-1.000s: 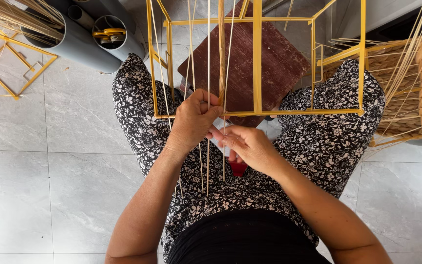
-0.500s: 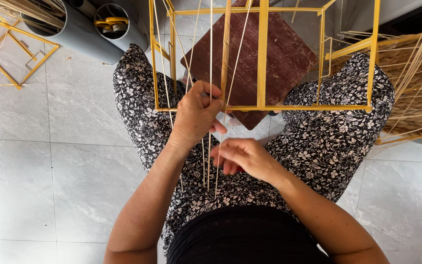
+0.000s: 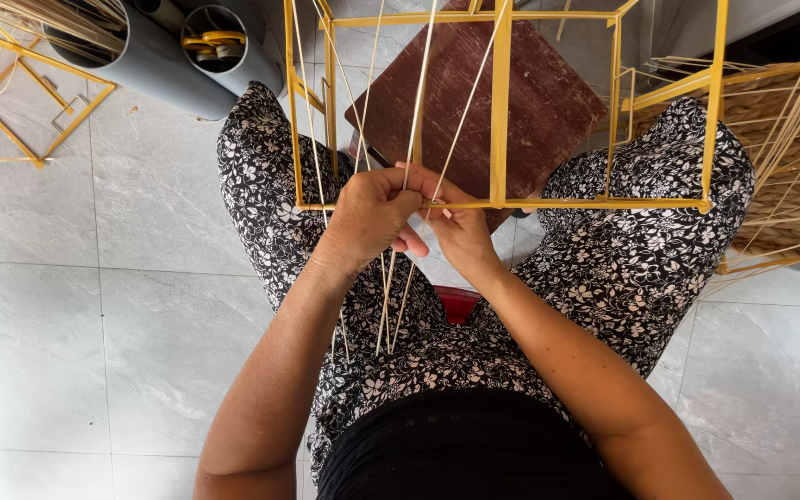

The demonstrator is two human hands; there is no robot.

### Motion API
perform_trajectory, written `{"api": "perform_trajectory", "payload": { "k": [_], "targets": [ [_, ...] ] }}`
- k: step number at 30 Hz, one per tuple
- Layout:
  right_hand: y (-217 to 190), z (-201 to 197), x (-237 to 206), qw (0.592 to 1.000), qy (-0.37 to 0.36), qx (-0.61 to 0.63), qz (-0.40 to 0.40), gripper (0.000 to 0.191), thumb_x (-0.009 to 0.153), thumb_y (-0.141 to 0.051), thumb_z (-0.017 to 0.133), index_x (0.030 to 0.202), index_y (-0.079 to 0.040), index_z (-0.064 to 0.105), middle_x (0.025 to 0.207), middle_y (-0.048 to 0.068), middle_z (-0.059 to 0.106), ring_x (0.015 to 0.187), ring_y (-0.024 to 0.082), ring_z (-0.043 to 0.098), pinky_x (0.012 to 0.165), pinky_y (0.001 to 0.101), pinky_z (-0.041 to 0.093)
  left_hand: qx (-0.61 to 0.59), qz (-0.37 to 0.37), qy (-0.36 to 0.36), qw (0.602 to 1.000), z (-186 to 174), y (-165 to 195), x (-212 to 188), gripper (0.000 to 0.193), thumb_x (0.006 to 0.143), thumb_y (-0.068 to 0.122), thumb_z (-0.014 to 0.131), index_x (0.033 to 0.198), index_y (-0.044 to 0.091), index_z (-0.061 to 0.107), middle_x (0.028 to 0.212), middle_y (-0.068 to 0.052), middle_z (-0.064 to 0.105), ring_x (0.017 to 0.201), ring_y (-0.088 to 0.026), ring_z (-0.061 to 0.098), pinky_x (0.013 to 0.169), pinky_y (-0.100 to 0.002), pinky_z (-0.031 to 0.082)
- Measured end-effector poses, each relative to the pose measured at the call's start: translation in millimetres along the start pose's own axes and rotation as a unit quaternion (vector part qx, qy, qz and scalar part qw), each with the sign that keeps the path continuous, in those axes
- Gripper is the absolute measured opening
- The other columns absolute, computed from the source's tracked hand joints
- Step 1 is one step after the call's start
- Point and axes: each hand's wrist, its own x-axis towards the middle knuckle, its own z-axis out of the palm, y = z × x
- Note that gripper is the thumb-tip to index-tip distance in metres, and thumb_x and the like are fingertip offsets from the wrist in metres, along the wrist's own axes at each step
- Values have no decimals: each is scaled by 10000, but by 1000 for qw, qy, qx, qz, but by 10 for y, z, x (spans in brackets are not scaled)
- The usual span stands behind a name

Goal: The person sits on a low stool and weaves thin bamboo strips onto a yellow bamboo frame resting across their lap, threading and tightening each strip by hand around the frame bars one at a time to build up a woven lattice.

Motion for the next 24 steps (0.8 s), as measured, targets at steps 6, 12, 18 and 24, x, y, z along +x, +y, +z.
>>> {"api": "perform_trajectory", "payload": {
  "k": [6, 12, 18, 24],
  "targets": [
    [236, -66, -63, 985, 67, -156, -26, 155, 1096, -50, 554, 1036, 27, 675, 876, 11, 653, 834, 70, 620, 786, 244, 531, 19, 36, 19, 999, 20, -1, -44, 222, 984, 222, 656, 1045, 19, 723, 762, -62, 752, 562, -144, 765, 403, -207, 531],
    [-354, -204, -418, 974, 37, -202, 100, 205, 1070, -124, 543, 1002, -4, 693, 651, -6, 561, 515, 60, 536, 500, 234, 475, 27, 61, 14, 998, 14, -61, -72, 207, 1035, 215, 576, 1021, 30, 666, 784, -38, 753, 567, -141, 761, 399, -201, 517],
    [-972, -72, -444, 960, -22, -214, 181, 249, 1038, -163, 576, 947, -7, 746, 552, -56, 544, 425, 30, 443, 383, 215, 358, 12, 115, -18, 993, -84, -78, -148, 153, 1031, 172, 581, 1041, 31, 640, 816, -28, 739, 632, -130, 787, 446, -197, 577],
    [-1319, -160, -156, 991, -19, 89, 100, 280, 1088, -231, 562, 1122, -37, 762, 554, -80, 493, 442, 17, 375, 425, 199, 341, -5, 97, 4, 995, -69, -27, -117, 150, 921, 125, 722, 977, 26, 625, 819, -41, 738, 603, -129, 775, 398, -201, 534]
  ]
}}
